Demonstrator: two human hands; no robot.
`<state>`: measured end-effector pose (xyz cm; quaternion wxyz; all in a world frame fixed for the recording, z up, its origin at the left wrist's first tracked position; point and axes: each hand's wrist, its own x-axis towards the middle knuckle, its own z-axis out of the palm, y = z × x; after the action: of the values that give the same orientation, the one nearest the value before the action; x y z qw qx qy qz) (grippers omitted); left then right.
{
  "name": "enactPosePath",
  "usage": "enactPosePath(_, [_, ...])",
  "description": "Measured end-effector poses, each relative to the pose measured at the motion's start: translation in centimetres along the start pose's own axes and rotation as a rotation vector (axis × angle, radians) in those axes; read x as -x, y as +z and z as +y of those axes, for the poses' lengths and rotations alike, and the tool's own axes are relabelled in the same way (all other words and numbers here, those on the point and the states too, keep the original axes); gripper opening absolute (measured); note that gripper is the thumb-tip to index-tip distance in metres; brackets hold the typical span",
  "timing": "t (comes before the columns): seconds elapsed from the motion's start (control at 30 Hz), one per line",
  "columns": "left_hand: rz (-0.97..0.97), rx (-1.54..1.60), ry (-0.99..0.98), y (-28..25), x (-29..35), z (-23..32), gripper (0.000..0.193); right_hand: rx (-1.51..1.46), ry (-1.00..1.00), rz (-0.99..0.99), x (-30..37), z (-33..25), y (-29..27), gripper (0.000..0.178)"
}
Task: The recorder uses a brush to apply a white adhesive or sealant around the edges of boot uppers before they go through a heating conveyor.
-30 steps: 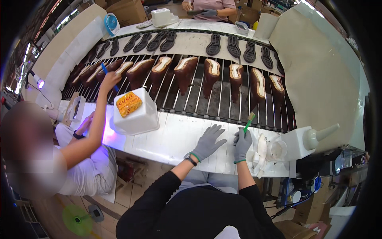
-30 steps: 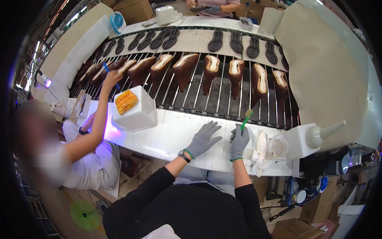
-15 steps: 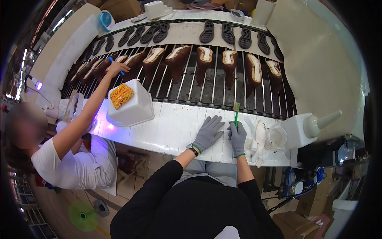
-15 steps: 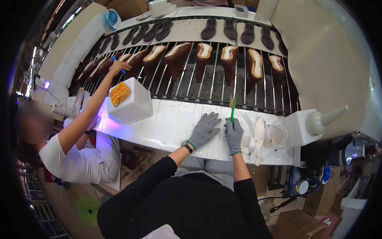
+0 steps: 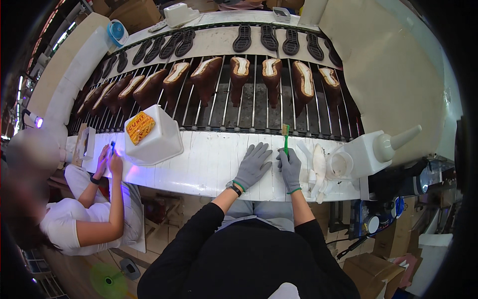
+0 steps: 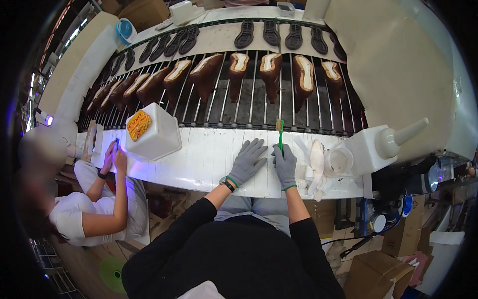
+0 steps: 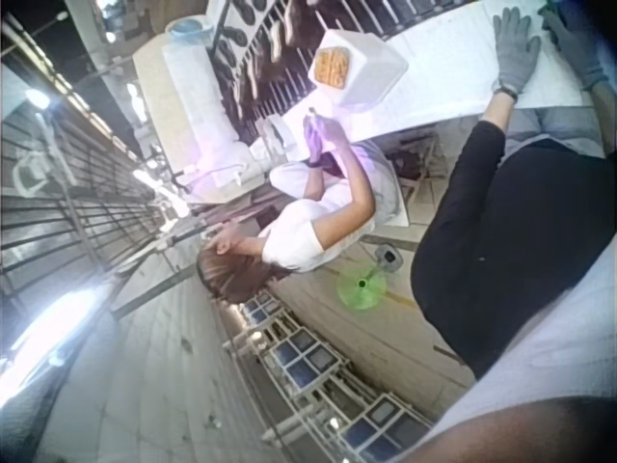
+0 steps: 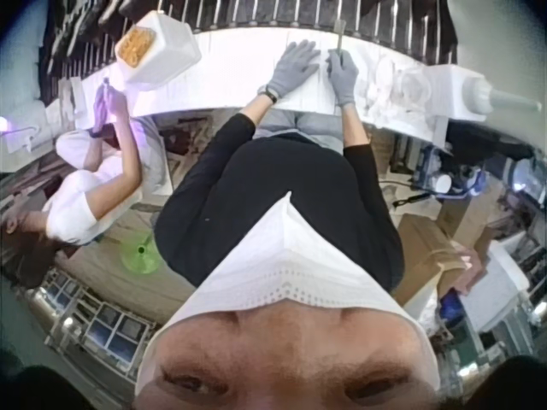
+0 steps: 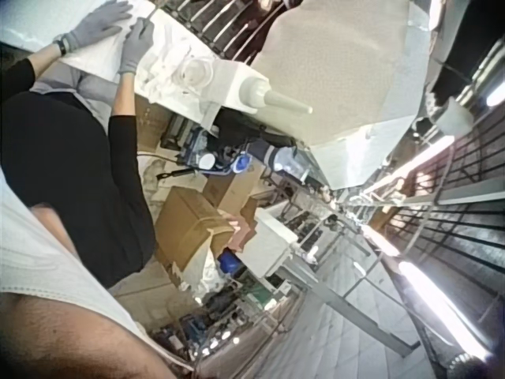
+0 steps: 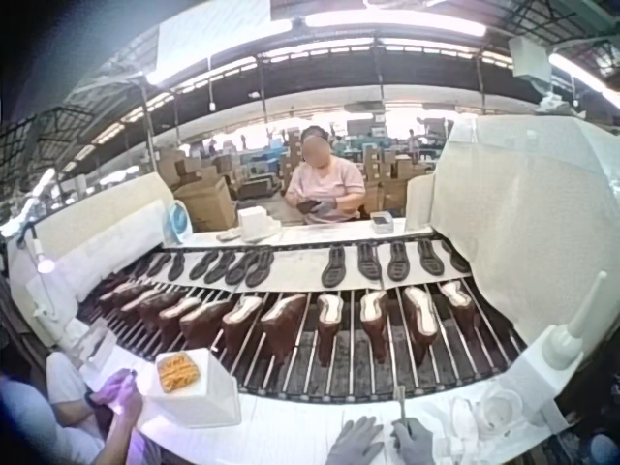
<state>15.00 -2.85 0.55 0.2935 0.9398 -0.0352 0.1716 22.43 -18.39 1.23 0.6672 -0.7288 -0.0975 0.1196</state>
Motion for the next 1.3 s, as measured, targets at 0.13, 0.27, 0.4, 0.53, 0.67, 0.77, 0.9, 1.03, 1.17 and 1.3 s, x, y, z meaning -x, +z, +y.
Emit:
enactPosePath(0.13, [-0.002, -0.007, -0.001, 0.2, 0.0, 0.0, 0.045, 0.005, 0.007, 0.006, 0.0, -0.1, -0.2, 0.016])
enactPosePath(0.27, [-0.005, -0.007, -0.003, 0.4, -0.1, 0.1, 0.045, 0.020, 0.013, 0.012, 0.0, 0.0, -0.3, 0.016])
enactPosePath(0.4, [-0.003, -0.006, -0.001, 0.5, -0.1, 0.2, 0.045, 0.012, -0.004, 0.009, 0.0, 0.1, -0.5, 0.016])
enactPosePath(0.53, [-0.003, -0.004, -0.002, 0.5, -0.2, 0.4, 0.045, 0.022, -0.013, 0.010, 0.0, 0.0, -0.6, 0.017])
enactPosePath(0.67, [-0.005, -0.008, 0.000, 0.5, -0.2, 0.5, 0.046, 0.028, -0.013, 0.016, 0.1, -0.1, -0.7, 0.017])
enactPosePath(0.77, [-0.013, -0.001, 0.009, 0.6, -0.3, 0.6, 0.046, 0.055, -0.007, 0.028, 0.1, -0.1, -0.8, 0.017])
enactPosePath(0.9, [-0.013, -0.010, 0.014, 0.6, -0.4, 0.8, 0.045, 0.049, -0.034, 0.025, 0.1, 0.0, -1.0, 0.017])
enactPosePath(1.03, [-0.018, -0.012, 0.014, 0.7, -0.4, 0.8, 0.044, 0.082, -0.044, 0.024, 0.0, 0.1, -1.2, 0.016])
enactPosePath(1.17, [-0.012, -0.017, 0.001, 0.8, -0.5, 1.0, 0.043, 0.097, -0.024, 0.009, 0.0, 0.1, -1.4, 0.018])
enactPosePath(1.3, [-0.001, -0.021, 0.012, 0.9, -0.6, 1.1, 0.043, 0.082, -0.025, 0.012, 0.0, 0.2, -1.5, 0.018])
